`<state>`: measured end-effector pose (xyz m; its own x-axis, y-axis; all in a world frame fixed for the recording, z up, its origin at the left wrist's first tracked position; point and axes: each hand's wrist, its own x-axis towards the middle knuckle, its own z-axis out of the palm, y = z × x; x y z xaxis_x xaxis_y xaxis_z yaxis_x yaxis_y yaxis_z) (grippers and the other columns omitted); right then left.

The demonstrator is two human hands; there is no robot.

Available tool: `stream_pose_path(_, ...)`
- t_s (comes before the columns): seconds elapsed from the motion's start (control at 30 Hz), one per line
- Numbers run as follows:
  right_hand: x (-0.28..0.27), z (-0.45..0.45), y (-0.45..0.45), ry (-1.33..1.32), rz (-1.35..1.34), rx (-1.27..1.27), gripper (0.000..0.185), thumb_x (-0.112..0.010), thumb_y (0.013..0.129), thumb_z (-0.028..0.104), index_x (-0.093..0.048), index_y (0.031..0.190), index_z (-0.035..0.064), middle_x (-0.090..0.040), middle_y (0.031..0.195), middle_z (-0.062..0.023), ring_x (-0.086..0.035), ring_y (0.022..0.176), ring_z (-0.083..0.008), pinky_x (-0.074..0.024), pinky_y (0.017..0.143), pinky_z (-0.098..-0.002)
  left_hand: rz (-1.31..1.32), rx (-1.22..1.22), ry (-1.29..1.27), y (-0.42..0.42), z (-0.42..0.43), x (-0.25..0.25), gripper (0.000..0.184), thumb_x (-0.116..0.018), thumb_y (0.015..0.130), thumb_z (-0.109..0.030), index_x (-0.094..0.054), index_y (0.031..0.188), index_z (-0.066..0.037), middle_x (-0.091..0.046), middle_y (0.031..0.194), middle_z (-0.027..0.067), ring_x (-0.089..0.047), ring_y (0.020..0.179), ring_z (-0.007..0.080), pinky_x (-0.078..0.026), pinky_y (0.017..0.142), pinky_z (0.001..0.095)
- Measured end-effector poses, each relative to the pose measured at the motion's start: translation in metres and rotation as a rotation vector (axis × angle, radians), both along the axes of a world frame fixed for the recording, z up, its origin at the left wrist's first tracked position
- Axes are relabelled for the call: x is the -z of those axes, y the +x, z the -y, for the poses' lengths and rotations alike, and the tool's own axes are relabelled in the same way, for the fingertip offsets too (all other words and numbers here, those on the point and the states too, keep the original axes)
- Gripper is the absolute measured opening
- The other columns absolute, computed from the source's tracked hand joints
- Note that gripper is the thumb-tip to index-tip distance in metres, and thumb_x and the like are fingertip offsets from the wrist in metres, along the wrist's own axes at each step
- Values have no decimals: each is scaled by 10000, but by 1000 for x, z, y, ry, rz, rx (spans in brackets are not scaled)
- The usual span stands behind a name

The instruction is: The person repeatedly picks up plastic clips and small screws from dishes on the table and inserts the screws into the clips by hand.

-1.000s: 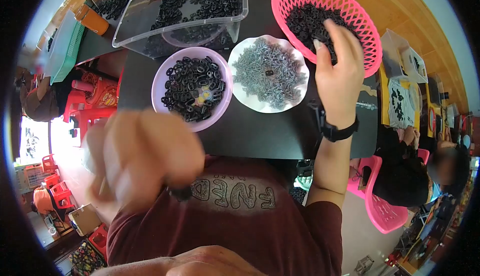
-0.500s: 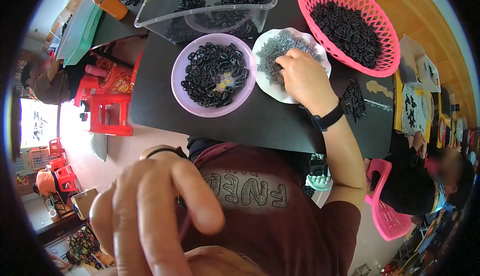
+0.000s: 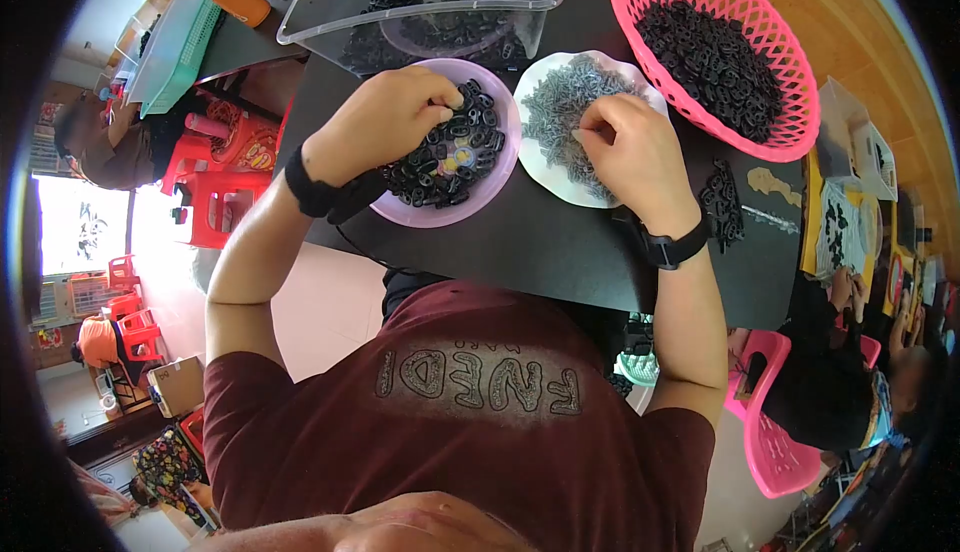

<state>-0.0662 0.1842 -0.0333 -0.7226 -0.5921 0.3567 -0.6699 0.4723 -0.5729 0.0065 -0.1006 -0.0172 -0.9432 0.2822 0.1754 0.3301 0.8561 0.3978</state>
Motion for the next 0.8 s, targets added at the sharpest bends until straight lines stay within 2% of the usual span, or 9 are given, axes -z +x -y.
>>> stream_pose_path(0.13,-2,1,2,-97,44,3,81,-691,746,23,-620,785,22,-634,753,-99,-627,712,-269,-485,641,-352,2,-29,-61,-15,0,15,179,-621,810,-80,-645,976,-18,-658,935,167,-618,920,354,-499,830,423)
stream_pose_path(0.2,-4,1,3,-116,74,-3,79,-693,747,18,-625,787,21,-636,753,-95,-626,699,-258,-483,631,-344,38,17,-172,-17,1,18,162,-630,804,-85,-638,954,-24,-647,914,163,-613,931,357,-491,829,439)
stream_pose_path(0.3,-4,1,5,-151,108,-14,72,-694,755,13,-637,798,20,-641,756,-90,-629,683,-238,-483,619,-327,39,48,-194,-20,2,21,163,-642,794,-92,-635,945,-32,-639,906,158,-609,926,358,-489,825,439)
stream_pose_path(0.4,-7,2,7,-183,104,-13,65,-693,769,15,-659,824,21,-653,772,-93,-638,684,-227,-491,620,-314,33,-41,-205,-16,0,14,160,-641,787,-81,-631,937,-25,-633,897,151,-610,907,352,-489,814,436)
stream_pose_path(0.53,-4,2,7,-198,91,-8,101,-693,788,22,-694,889,21,-678,816,-100,-657,707,-206,-508,639,-292,6,31,-94,-12,-9,11,143,-624,793,-83,-628,922,-21,-634,883,147,-610,892,348,-488,809,431)
stream_pose_path(0.6,-4,2,7,-209,101,-15,110,-692,795,25,-699,905,20,-683,827,-100,-660,713,-197,-510,644,-287,174,72,-106,-8,-11,12,117,-598,799,-82,-638,892,-24,-639,877,142,-614,884,343,-490,805,422)
stream_pose_path(0.7,-3,2,7,-244,141,-13,118,-686,812,30,-704,929,19,-691,846,-96,-664,726,-182,-515,656,-279,132,19,-239,-6,-8,17,108,-582,799,-86,-651,864,-34,-647,880,135,-617,876,340,-490,803,420)
stream_pose_path(0.8,-3,4,8,-277,180,14,119,-676,830,27,-707,945,23,-696,865,-92,-666,737,-180,-517,665,-276,116,3,-158,-8,1,14,106,-595,792,-97,-656,851,-34,-642,871,137,-616,869,338,-488,791,426)
